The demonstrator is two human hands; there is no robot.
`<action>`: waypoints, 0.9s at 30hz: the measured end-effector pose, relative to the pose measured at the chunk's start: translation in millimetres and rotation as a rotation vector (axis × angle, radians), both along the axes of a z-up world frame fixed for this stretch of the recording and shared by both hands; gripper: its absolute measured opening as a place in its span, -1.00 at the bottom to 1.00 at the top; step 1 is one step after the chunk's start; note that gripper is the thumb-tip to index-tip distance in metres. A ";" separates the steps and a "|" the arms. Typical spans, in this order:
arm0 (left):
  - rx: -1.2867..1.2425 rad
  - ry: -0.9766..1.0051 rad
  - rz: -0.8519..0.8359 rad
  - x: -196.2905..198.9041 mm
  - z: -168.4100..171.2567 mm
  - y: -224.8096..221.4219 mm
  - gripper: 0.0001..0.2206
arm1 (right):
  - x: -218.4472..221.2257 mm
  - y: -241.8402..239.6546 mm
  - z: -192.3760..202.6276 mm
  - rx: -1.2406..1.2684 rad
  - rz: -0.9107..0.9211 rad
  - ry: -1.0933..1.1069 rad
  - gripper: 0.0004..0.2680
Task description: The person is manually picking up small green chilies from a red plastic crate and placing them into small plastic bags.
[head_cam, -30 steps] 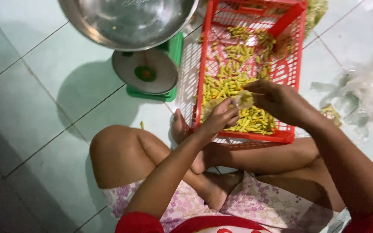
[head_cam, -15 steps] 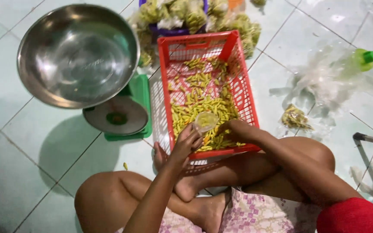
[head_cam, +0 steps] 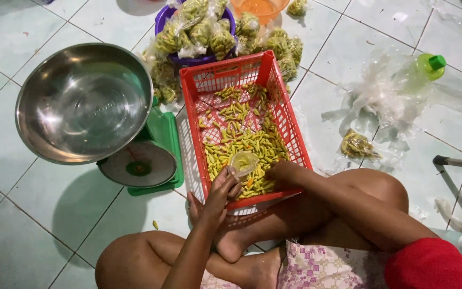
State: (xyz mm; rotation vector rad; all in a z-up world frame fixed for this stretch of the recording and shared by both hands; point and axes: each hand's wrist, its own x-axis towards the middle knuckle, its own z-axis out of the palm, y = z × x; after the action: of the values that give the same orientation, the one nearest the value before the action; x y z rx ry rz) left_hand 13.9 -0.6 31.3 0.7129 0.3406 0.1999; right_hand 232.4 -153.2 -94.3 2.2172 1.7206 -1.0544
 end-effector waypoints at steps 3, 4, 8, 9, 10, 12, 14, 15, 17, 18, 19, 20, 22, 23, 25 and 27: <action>0.015 0.007 0.004 2.2 3.0 -1.9 -0.84 | 7.7 -6.3 -43.1 0.027 -0.017 -0.074 -0.67; 0.018 0.003 0.001 3.4 5.6 -1.8 -0.84 | 8.1 -2.5 -36.6 0.031 -0.020 -0.078 -0.67; 0.090 0.011 -0.039 3.5 15.5 -4.3 -0.84 | 3.1 -0.4 -25.4 -0.029 0.020 -0.075 -0.71; 0.101 0.004 -0.039 3.6 18.1 -4.5 -0.83 | 1.7 -1.6 -25.9 -0.051 0.034 -0.083 -0.70; 0.103 0.004 -0.042 3.1 12.6 -4.0 -0.83 | 0.8 -1.6 -17.7 -0.049 0.032 -0.083 -0.70; 0.054 0.020 -0.023 1.3 0.7 -3.7 -0.84 | -1.8 -2.2 -2.0 -0.033 -0.010 -0.020 -0.74; 0.049 0.018 -0.018 3.6 2.1 -5.5 -0.84 | -1.3 -2.2 -5.7 -0.017 -0.005 -0.004 -0.74; 0.043 0.015 -0.013 4.5 2.7 -6.5 -0.84 | -1.3 -2.4 -7.7 -0.002 0.001 0.010 -0.74; 0.034 0.027 -0.006 5.9 3.1 -8.4 -0.82 | -1.1 -3.3 -7.1 -0.028 -0.022 0.022 -0.75; 0.026 0.036 0.002 6.6 3.5 -8.9 -0.81 | -0.8 -3.1 -6.6 -0.054 -0.043 0.032 -0.76; 0.026 0.036 0.004 7.5 4.5 -9.4 -0.81 | -0.8 -3.6 -6.1 -0.053 -0.041 0.032 -0.76; 0.022 0.038 0.005 8.1 5.4 -9.4 -0.81 | -1.0 -3.6 -5.8 -0.066 -0.061 0.044 -0.75; 0.016 0.044 0.015 9.6 2.6 -10.6 -0.81 | 7.9 -10.0 -22.9 -0.082 -0.073 0.059 -0.73; 0.039 0.040 0.014 9.2 -0.5 -10.0 -0.82 | 16.2 -12.7 -40.8 -0.081 -0.087 0.107 -0.74; 0.064 0.050 0.032 9.0 -6.2 -10.1 -0.83 | 20.0 -11.2 -13.4 -0.081 -0.080 0.166 -0.73; 0.032 0.022 0.052 9.0 -12.5 -13.3 -0.85 | 14.1 -5.9 76.6 -0.030 -0.252 0.287 -0.74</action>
State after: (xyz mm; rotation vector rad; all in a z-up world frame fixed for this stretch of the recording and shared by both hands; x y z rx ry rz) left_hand 22.9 -13.9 18.8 0.7391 0.3783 0.2474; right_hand 246.5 -159.1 -17.6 2.4074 1.5343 -1.5103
